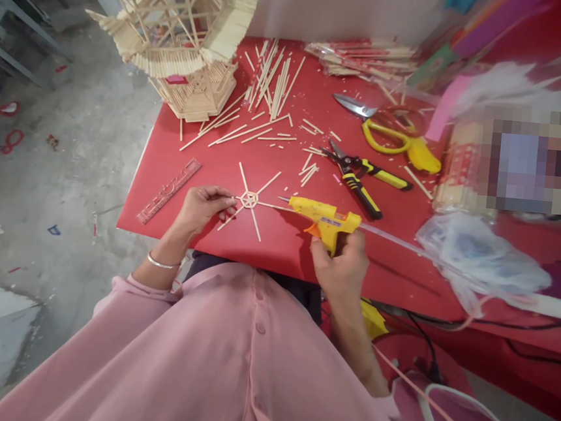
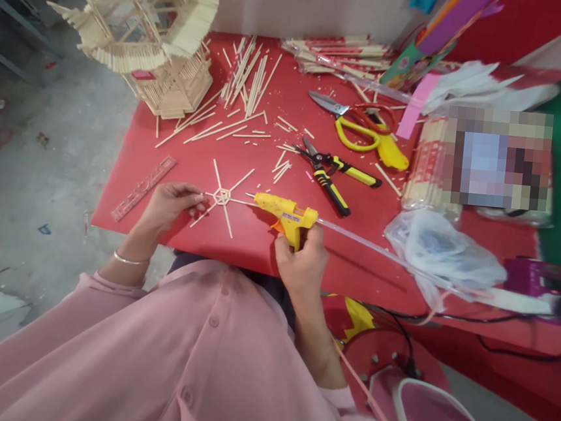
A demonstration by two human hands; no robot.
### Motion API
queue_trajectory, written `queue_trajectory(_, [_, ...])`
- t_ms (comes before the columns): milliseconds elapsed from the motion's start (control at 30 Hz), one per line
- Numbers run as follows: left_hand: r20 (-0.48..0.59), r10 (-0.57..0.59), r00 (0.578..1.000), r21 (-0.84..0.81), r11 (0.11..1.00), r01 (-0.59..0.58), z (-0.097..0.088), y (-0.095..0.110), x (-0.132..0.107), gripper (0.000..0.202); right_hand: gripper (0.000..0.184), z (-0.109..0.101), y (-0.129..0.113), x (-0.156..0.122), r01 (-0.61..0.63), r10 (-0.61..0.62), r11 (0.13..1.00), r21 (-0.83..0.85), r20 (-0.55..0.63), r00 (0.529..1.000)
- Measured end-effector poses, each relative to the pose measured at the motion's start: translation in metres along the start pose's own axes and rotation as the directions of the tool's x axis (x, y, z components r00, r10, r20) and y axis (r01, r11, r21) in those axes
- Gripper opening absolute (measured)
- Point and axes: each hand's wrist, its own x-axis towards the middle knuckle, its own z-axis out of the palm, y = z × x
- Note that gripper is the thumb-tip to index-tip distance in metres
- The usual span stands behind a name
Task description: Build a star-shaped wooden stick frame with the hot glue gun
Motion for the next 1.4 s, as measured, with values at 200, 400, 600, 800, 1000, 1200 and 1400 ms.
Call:
queue_trajectory(200, [0.029, -0.006, 1.0, 0.101, 0.995, 0.003, 0.001, 0.006, 0.004, 0.028, 0.027, 0.004, -0.016, 0.002, 0.086, -0.085, 0.996, -0.004, 0.114, 0.99])
queue_trajectory(400, [-0.003, -0.009, 1.0, 0.084, 0.996, 0.009, 0.007, 0.011, 0.005, 0.038, 0.018, 0.015, -0.026, 0.01, 0.305, -0.301, 0.952, -0.005, 0.149, 0.942])
queue_trajectory(600, [-0.01, -0.014, 1.0, 0.136, 0.991, 0.015, 0.007, 0.013, 0.008, 0.03, 0.006, 0.023, -0.022, 0.017, 0.447, -0.442, 0.894, -0.024, 0.109, 0.89])
queue_trajectory(800, [-0.02, -0.026, 0.999, 0.159, 0.987, 0.029, 0.005, 0.016, 0.01, 0.029, 0.008, 0.021, -0.021, 0.022, 0.52, -0.506, 0.851, -0.08, 0.142, 0.851])
queue_trajectory(1000, [-0.039, -0.003, 0.999, 0.152, 0.988, 0.009, 0.006, 0.015, 0.012, 0.037, 0.015, 0.025, -0.022, 0.016, 0.575, -0.551, 0.806, -0.14, 0.173, 0.816])
queue_trajectory(1200, [-0.024, -0.024, 0.999, 0.176, 0.984, 0.028, 0.006, 0.013, 0.015, 0.038, 0.035, 0.032, -0.022, 0.017, 0.549, -0.557, 0.769, -0.327, 0.079, 0.827])
queue_trajectory(1400, [-0.019, -0.007, 1.0, 0.205, 0.979, 0.01, 0.008, 0.015, 0.014, 0.031, 0.032, 0.043, -0.024, 0.015, 0.535, -0.562, 0.737, -0.413, 0.065, 0.825])
